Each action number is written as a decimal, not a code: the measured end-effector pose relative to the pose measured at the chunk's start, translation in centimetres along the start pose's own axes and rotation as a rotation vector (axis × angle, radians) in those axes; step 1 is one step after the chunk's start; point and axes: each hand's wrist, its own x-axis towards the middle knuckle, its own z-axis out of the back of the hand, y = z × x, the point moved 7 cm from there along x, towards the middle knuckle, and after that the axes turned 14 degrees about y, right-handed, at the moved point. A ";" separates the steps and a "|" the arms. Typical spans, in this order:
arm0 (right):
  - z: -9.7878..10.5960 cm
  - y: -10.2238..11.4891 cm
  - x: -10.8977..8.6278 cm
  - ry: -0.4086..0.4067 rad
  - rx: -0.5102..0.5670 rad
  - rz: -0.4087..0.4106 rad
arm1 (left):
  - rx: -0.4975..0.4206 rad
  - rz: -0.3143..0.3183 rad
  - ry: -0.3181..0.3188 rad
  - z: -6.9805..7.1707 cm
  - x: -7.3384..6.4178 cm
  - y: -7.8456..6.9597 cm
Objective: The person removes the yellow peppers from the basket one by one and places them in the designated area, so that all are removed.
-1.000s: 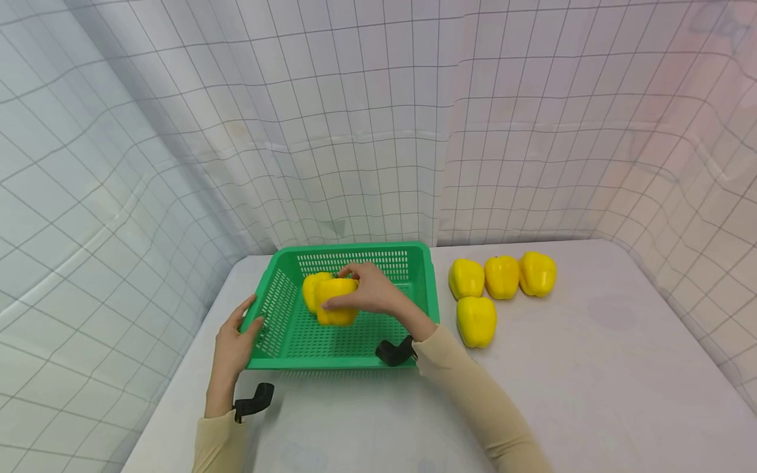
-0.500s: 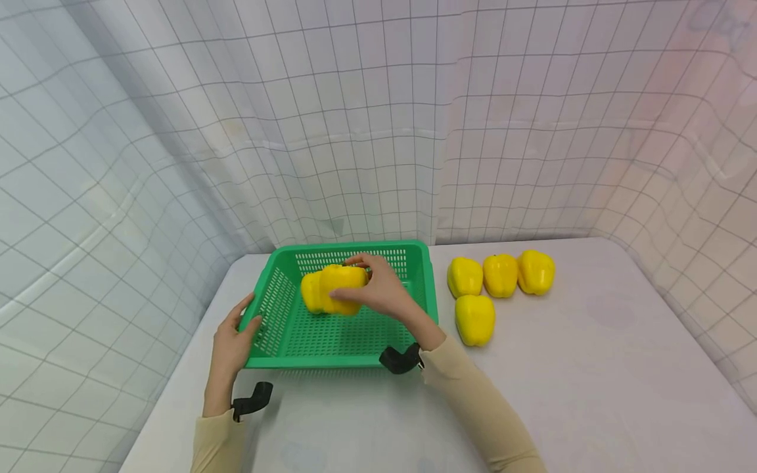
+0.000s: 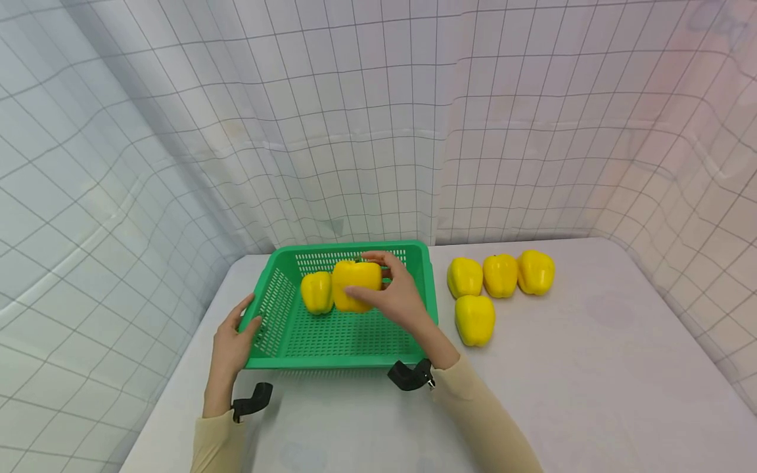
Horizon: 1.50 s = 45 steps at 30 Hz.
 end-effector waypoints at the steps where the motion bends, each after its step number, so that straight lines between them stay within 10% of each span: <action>1: 0.2 0.0 -0.2 -0.010 0.022 0.015 | -0.001 0.002 0.002 0.0 0.0 0.0; 45: 8.8 -2.3 -8.9 -0.599 0.345 0.089 | 0.011 0.001 0.007 0.0 0.0 0.0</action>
